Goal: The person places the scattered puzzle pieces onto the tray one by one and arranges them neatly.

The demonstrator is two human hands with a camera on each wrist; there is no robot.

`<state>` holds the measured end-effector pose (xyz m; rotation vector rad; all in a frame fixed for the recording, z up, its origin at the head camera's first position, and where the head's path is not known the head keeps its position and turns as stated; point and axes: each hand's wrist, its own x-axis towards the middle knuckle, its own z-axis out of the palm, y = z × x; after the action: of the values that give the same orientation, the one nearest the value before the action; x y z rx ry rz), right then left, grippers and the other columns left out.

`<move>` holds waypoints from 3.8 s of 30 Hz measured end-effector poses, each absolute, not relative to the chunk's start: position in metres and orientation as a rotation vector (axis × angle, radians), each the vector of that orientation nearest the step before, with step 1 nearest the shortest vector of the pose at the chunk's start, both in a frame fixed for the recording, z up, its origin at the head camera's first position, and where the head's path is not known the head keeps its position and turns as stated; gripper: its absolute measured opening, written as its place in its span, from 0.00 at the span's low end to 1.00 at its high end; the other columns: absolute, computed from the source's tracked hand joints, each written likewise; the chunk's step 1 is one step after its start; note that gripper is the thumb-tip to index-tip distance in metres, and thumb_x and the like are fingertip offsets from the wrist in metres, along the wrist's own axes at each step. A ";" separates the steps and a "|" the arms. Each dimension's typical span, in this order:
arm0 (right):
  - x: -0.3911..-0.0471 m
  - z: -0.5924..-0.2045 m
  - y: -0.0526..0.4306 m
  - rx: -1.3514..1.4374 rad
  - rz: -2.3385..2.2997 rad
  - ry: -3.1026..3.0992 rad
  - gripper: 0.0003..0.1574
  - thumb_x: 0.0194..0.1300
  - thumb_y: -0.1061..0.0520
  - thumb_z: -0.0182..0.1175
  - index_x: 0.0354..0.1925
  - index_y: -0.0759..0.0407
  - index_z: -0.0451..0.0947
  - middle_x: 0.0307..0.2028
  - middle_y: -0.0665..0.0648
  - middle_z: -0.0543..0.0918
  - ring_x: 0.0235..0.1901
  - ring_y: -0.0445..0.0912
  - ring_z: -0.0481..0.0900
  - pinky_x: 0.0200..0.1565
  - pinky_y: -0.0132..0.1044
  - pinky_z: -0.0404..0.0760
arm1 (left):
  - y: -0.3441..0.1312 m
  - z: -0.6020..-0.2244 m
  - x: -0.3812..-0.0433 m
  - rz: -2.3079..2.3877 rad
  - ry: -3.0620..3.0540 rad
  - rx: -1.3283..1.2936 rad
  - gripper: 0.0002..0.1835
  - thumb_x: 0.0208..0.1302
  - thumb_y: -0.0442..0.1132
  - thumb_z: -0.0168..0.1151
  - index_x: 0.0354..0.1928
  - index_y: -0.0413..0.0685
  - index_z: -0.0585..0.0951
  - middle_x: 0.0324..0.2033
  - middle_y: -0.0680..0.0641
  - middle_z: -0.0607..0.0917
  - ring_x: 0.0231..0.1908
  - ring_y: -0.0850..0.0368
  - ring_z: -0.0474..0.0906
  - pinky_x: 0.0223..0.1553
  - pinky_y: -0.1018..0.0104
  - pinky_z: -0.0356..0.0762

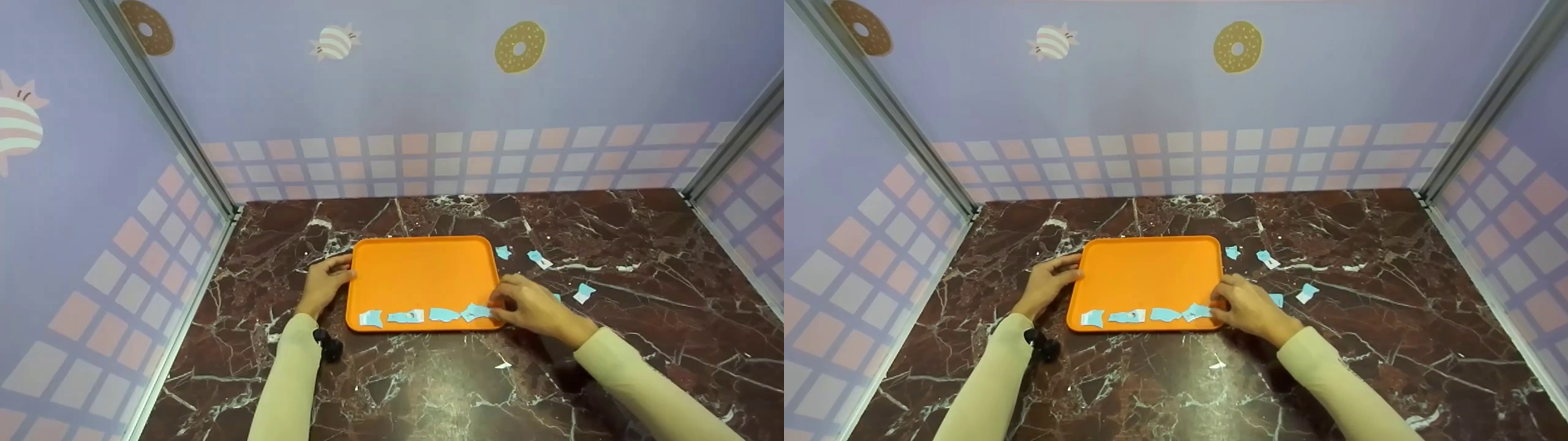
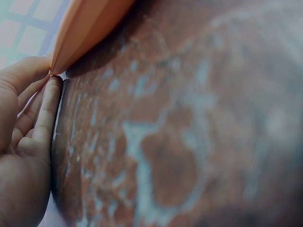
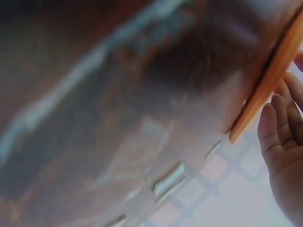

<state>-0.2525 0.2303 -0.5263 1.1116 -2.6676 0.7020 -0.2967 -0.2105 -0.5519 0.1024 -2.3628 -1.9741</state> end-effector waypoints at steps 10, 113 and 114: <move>-0.263 -0.510 0.259 1.036 0.804 -2.579 0.14 0.59 0.64 0.79 0.44 0.62 0.88 0.42 0.54 0.84 0.41 0.52 0.85 0.44 0.49 0.87 | -0.209 -0.551 -0.297 -1.982 -2.359 0.116 0.22 0.65 0.25 0.72 0.61 0.32 0.85 0.51 0.34 0.88 0.51 0.47 0.86 0.46 0.72 0.84; -0.267 -0.532 0.275 1.082 0.747 -2.739 0.07 0.60 0.63 0.78 0.38 0.58 0.89 0.37 0.49 0.82 0.35 0.46 0.82 0.40 0.46 0.85 | -0.210 -0.556 -0.295 -1.958 -2.346 0.101 0.22 0.63 0.24 0.73 0.60 0.32 0.86 0.51 0.35 0.88 0.52 0.46 0.86 0.47 0.72 0.84; -0.267 -0.533 0.275 1.089 0.747 -2.726 0.07 0.60 0.64 0.77 0.37 0.58 0.89 0.36 0.49 0.82 0.34 0.46 0.82 0.39 0.46 0.85 | -0.210 -0.556 -0.295 -1.956 -2.348 0.100 0.22 0.63 0.24 0.73 0.60 0.32 0.86 0.51 0.34 0.88 0.52 0.46 0.86 0.47 0.72 0.84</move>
<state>-0.2666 0.2754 -0.5325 1.0886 -2.7258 0.7465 -0.2951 -0.2102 -0.5565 0.0997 -2.3480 -1.9555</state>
